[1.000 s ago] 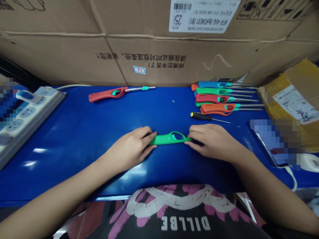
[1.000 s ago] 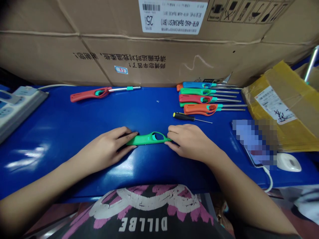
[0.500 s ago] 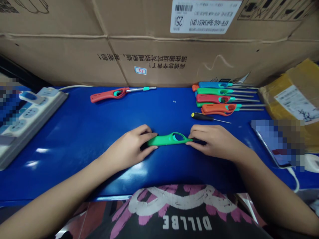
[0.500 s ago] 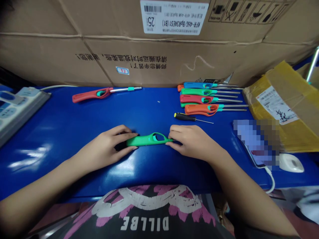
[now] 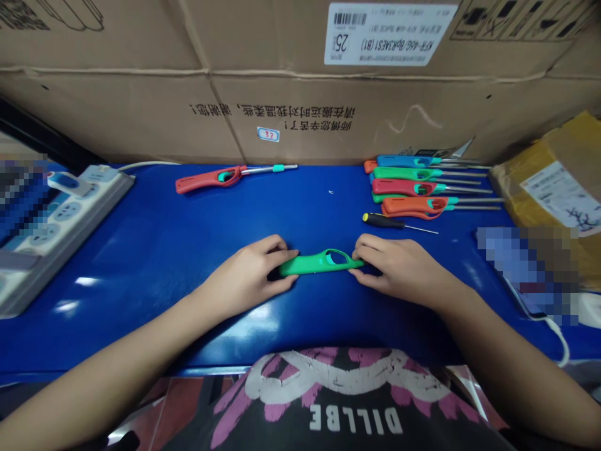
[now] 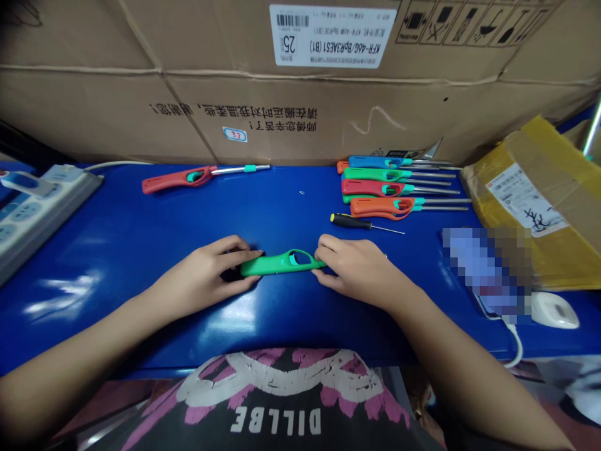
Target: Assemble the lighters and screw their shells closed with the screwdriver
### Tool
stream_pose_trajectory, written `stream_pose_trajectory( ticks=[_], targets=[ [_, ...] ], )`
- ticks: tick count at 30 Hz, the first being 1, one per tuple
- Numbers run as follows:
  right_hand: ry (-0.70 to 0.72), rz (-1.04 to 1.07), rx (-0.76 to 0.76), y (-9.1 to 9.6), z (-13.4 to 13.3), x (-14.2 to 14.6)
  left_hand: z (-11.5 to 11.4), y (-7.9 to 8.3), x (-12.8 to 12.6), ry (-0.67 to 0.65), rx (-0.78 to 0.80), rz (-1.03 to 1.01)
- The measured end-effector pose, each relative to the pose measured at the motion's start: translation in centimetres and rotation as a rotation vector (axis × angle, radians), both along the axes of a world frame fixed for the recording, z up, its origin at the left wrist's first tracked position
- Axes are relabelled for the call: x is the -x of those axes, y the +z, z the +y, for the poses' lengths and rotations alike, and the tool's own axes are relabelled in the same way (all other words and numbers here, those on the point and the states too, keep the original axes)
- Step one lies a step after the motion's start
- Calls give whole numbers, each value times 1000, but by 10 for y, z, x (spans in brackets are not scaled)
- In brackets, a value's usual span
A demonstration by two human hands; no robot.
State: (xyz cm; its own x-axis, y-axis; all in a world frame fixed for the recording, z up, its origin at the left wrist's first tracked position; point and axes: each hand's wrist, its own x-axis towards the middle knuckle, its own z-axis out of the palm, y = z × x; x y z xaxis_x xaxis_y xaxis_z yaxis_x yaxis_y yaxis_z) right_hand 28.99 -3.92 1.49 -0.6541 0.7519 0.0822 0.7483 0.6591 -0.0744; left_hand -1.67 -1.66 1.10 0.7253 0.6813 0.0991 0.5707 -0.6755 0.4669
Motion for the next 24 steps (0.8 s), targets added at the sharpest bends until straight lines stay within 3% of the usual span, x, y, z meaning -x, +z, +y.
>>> stream_pose_trajectory(
  ticks=[8,24],
  targets=[
    [41,42,-99,-1,3,-3,7,-7,2,-38,-132,42],
    [75,170,-9,1,6,-8,9,-2,-2,-137,18,-103]
  ],
)
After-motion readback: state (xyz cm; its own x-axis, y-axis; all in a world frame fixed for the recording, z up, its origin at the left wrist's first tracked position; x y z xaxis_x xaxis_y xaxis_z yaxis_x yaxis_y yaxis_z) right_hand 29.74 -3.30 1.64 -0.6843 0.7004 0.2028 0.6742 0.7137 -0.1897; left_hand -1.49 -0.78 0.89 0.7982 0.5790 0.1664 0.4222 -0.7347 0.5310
